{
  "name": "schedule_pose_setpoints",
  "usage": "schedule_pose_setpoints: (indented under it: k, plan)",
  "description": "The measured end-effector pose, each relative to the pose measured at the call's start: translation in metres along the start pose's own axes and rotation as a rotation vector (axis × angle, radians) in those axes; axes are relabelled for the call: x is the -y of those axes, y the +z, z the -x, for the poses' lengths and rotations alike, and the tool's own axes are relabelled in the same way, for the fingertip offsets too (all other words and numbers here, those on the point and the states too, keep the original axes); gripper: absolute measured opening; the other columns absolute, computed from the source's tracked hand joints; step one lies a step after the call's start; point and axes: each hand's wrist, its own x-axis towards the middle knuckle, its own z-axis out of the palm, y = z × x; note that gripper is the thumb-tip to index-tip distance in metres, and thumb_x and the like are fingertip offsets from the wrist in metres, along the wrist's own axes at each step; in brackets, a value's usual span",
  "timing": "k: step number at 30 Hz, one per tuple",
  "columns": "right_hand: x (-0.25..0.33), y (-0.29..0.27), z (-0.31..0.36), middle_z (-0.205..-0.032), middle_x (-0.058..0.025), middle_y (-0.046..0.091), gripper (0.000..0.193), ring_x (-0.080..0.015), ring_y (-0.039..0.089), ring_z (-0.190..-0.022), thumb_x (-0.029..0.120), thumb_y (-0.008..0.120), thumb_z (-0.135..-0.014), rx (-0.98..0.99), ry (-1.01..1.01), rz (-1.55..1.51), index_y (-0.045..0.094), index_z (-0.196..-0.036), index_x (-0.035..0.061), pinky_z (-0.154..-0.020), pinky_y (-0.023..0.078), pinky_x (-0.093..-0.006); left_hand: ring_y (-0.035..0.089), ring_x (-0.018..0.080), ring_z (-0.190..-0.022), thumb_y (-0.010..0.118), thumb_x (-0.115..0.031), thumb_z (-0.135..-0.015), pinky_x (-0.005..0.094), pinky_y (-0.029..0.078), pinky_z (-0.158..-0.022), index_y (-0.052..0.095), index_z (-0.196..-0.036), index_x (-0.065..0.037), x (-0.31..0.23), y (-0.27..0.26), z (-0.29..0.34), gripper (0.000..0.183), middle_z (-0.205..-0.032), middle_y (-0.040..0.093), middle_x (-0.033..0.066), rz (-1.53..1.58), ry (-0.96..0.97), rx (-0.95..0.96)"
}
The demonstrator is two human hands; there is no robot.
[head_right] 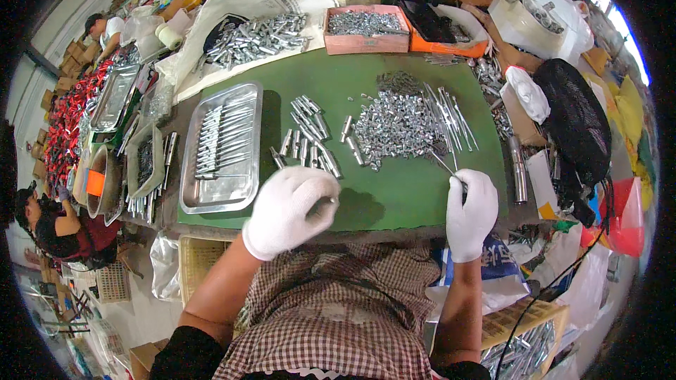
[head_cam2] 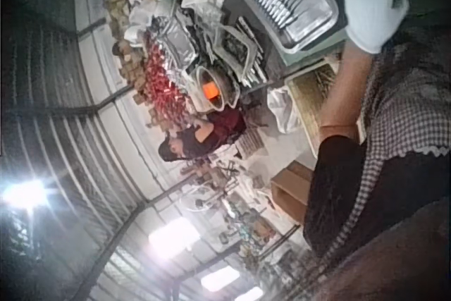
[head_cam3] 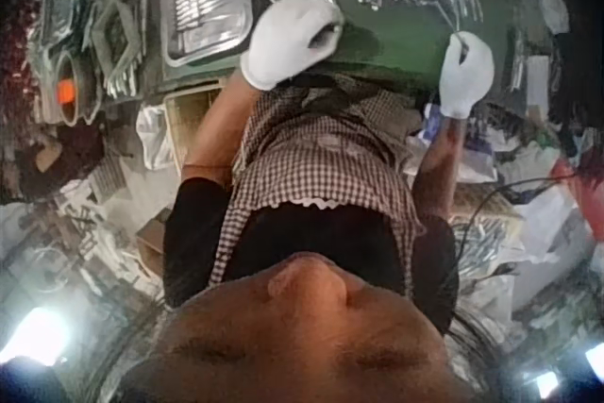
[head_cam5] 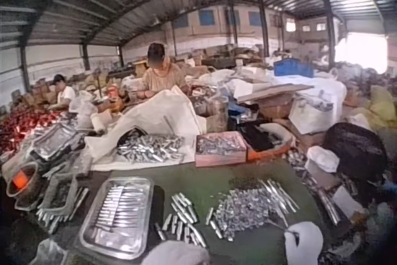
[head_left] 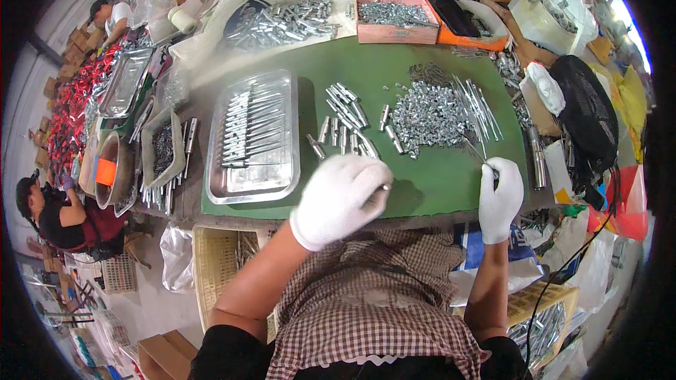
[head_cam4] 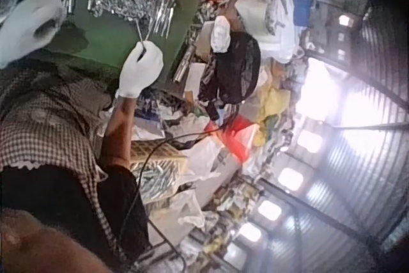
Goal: The person assembles metal components by inserting metal pins into small metal parts and fastening them with an electric screwdriver, then places the assembled pieces into a metal tray.
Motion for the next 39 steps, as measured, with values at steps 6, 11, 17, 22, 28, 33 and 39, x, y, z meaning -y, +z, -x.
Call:
schedule_pose_setpoints:
  k: [6,11,17,22,28,33,39]
  plan:
    - [0.007,-0.019,-0.003,-0.097,-0.0140,0.070,0.008,-0.0363,0.067,-0.093,0.006,0.070,-0.090,0.236,-0.108,-0.099,0.070,-0.099,0.0067,-0.085,0.052,-0.0446,0.071,0.0298,-0.086,0.079,-0.006,-0.082,0.0415,0.057,-0.074,0.072,-0.107,-0.010,-0.027,0.060,0.007,0.026,-0.103,0.072,0.0067,0.119,-0.131,-0.044]
    - [0.031,-0.032,0.001,-0.090,-0.0102,0.069,0.008,-0.0335,0.067,-0.090,0.006,0.072,-0.087,0.356,-0.300,-0.018,0.071,-0.094,0.0101,-0.081,0.049,-0.0448,0.064,0.0278,-0.082,0.078,-0.008,-0.080,0.0427,0.048,-0.074,0.075,-0.101,-0.015,-0.031,0.063,0.009,0.022,-0.091,0.068,0.0016,-0.103,-0.177,-0.060]
    - [0.028,-0.025,0.000,-0.091,-0.0073,0.067,0.006,-0.0314,0.064,-0.094,0.010,0.072,-0.086,0.347,-0.266,0.001,0.071,-0.092,0.0113,-0.088,0.047,-0.0448,0.062,0.0279,-0.083,0.079,-0.008,-0.080,0.0427,0.047,-0.075,0.074,-0.100,-0.014,-0.029,0.065,0.012,0.022,-0.093,0.067,0.0025,-0.102,-0.165,-0.063]
    - [0.027,-0.023,-0.003,-0.091,-0.0065,0.067,0.006,-0.0308,0.065,-0.094,0.011,0.071,-0.087,0.370,-0.280,-0.030,0.072,-0.093,0.0117,-0.088,0.047,-0.0446,0.062,0.0284,-0.083,0.080,-0.010,-0.080,0.0429,0.047,-0.074,0.074,-0.100,-0.014,-0.031,0.063,0.011,0.021,-0.092,0.067,0.0032,-0.100,-0.167,-0.047]
    - [0.026,-0.015,-0.010,-0.093,-0.0057,0.070,0.004,-0.0291,0.066,-0.098,0.012,0.072,-0.087,0.357,-0.294,-0.101,0.073,-0.091,0.0117,-0.091,0.047,-0.0443,0.063,0.0287,-0.083,0.080,-0.011,-0.080,0.0437,0.047,-0.074,0.074,-0.100,-0.013,-0.030,0.063,0.011,0.020,-0.092,0.067,0.0033,-0.109,-0.156,-0.045]
    - [0.018,-0.010,-0.019,-0.100,-0.0091,0.073,0.009,-0.0331,0.069,-0.093,0.013,0.074,-0.087,0.311,-0.158,-0.169,0.075,-0.096,0.0084,-0.086,0.052,-0.0441,0.063,0.0284,-0.083,0.080,-0.010,-0.080,0.0430,0.047,-0.074,0.074,-0.099,-0.014,-0.030,0.064,0.011,0.020,-0.091,0.067,0.0033,-0.106,-0.161,-0.059]
    - [0.019,0.012,-0.039,-0.096,-0.0140,0.071,0.009,-0.0363,0.069,-0.087,0.012,0.071,-0.092,0.296,0.057,0.070,0.072,-0.099,0.0066,-0.080,0.054,-0.0461,0.063,0.0280,-0.083,0.080,-0.010,-0.080,0.0426,0.047,-0.074,0.074,-0.098,-0.014,-0.030,0.064,0.011,0.020,-0.091,0.066,0.0028,-0.111,-0.160,-0.060]
